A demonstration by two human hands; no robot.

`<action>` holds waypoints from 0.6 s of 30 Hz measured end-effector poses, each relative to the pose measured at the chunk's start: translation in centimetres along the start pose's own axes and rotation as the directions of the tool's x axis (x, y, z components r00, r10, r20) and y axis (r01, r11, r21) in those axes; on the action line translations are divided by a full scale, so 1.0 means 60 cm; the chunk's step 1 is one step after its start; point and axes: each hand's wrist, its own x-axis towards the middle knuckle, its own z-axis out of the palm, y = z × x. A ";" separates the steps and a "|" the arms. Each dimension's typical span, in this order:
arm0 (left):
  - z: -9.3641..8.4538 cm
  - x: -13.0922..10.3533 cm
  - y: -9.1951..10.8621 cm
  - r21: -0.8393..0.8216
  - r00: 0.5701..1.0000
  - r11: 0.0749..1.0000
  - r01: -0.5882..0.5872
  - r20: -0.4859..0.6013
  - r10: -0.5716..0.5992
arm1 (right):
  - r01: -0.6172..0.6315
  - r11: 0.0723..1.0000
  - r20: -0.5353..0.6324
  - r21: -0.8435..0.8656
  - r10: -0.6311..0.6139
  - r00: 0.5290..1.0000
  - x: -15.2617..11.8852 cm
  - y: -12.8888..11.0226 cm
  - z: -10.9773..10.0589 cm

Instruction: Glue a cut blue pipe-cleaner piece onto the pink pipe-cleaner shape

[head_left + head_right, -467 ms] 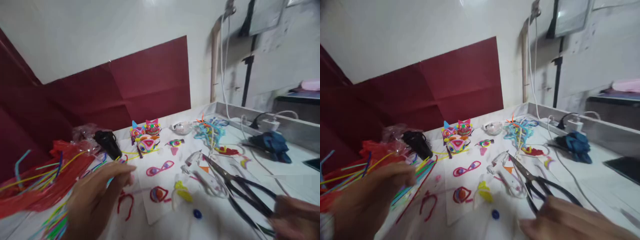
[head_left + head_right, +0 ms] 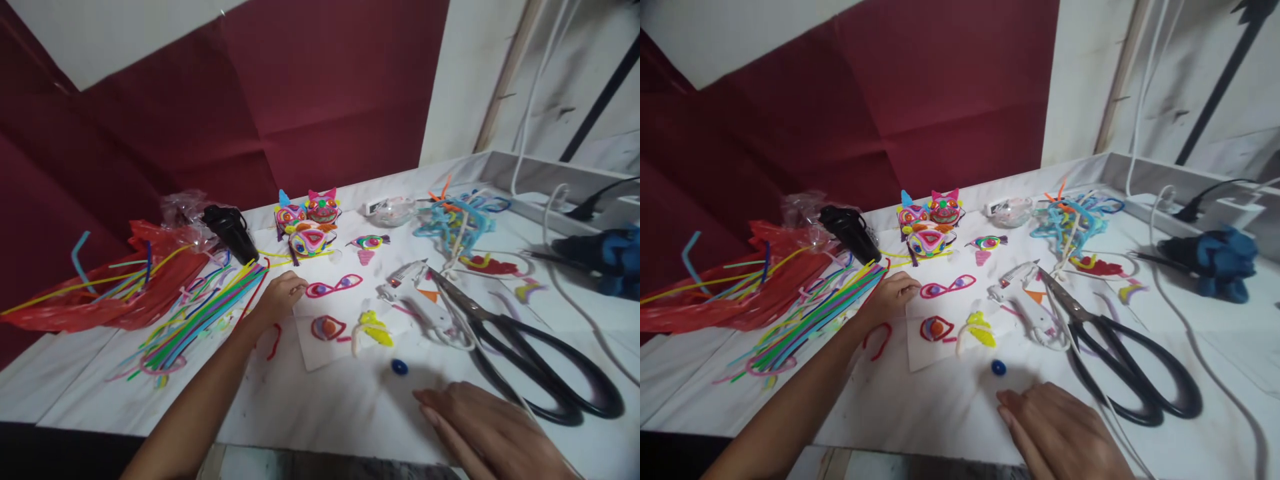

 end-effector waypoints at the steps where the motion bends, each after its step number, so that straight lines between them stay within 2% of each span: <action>1: 0.005 0.003 -0.004 0.006 1.000 1.000 0.000 0.016 0.000 | 0.011 1.000 0.002 -0.007 -0.011 1.000 0.002 0.000 0.003; 5: 0.021 0.011 -0.017 0.005 0.999 1.000 -0.012 0.043 0.012 | -0.005 1.000 0.044 0.010 0.004 0.999 -0.007 0.001 0.013; 9: 0.035 0.011 -0.027 -0.003 0.998 0.999 -0.032 0.055 0.032 | -0.003 1.000 0.024 0.018 0.002 1.000 -0.019 0.008 0.020; 14: 0.052 0.013 -0.036 0.004 0.997 0.998 -0.067 0.045 0.067 | 0.024 1.000 0.098 -0.017 -0.022 0.995 -0.028 0.016 0.023; 18: 0.059 0.019 -0.037 0.006 0.996 0.997 -0.073 0.057 0.072 | 0.008 0.996 0.063 -0.093 -0.002 0.998 -0.024 0.017 0.023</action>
